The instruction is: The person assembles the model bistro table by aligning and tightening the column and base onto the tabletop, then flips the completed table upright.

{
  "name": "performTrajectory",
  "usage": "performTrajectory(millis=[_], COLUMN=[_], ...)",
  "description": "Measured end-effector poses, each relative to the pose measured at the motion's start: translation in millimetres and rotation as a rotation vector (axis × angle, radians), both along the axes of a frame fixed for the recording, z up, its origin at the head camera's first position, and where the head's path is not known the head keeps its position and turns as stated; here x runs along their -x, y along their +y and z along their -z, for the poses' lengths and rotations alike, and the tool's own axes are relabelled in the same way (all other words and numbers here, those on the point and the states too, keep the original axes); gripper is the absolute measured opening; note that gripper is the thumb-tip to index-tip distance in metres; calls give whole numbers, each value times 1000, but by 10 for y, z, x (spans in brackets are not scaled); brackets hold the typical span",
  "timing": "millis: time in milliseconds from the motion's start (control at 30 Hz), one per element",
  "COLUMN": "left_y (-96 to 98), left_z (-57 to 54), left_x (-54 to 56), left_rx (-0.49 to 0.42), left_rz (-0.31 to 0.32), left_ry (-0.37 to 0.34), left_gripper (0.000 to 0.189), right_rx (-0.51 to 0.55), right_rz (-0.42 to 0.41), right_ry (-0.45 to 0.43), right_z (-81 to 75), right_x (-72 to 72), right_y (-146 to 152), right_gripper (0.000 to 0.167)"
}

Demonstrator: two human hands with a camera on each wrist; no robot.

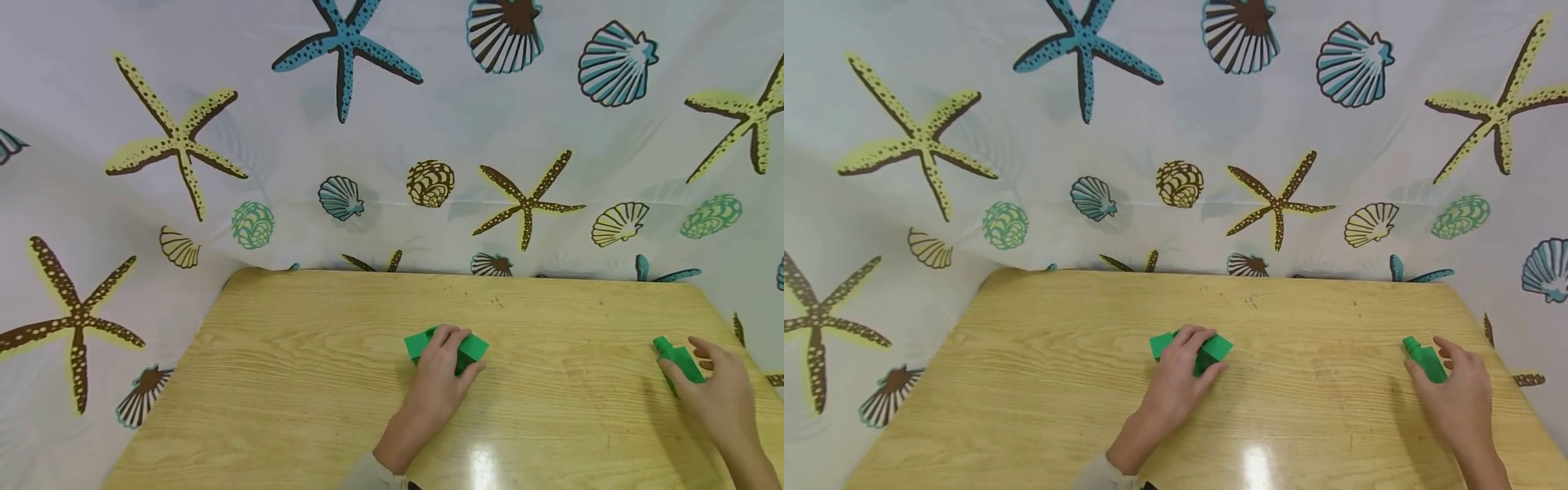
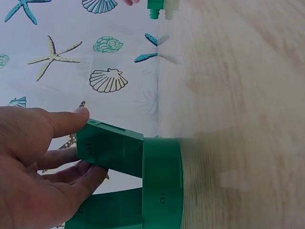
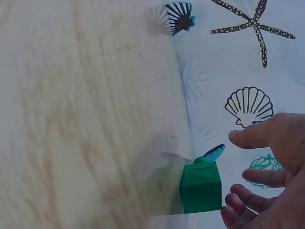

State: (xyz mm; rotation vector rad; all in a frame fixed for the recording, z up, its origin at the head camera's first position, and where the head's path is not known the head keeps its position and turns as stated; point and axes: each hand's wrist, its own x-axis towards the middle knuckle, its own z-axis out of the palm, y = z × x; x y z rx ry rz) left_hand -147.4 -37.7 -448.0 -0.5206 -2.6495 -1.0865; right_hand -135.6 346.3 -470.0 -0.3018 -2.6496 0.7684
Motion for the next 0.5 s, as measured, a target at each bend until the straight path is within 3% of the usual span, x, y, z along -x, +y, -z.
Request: performTrajectory(millis=[100, 500], left_y=[7, -93], left_z=[4, 20], left_x=[8, 5], left_rx=[1, -29], left_rz=[4, 46], left_ry=[2, -40], left_gripper=[46, 42], right_rx=[4, 46], right_rz=[22, 59], right_ry=[-91, -296], right_z=[36, 79], right_x=[3, -16], right_y=[93, 301], right_gripper=[61, 63])
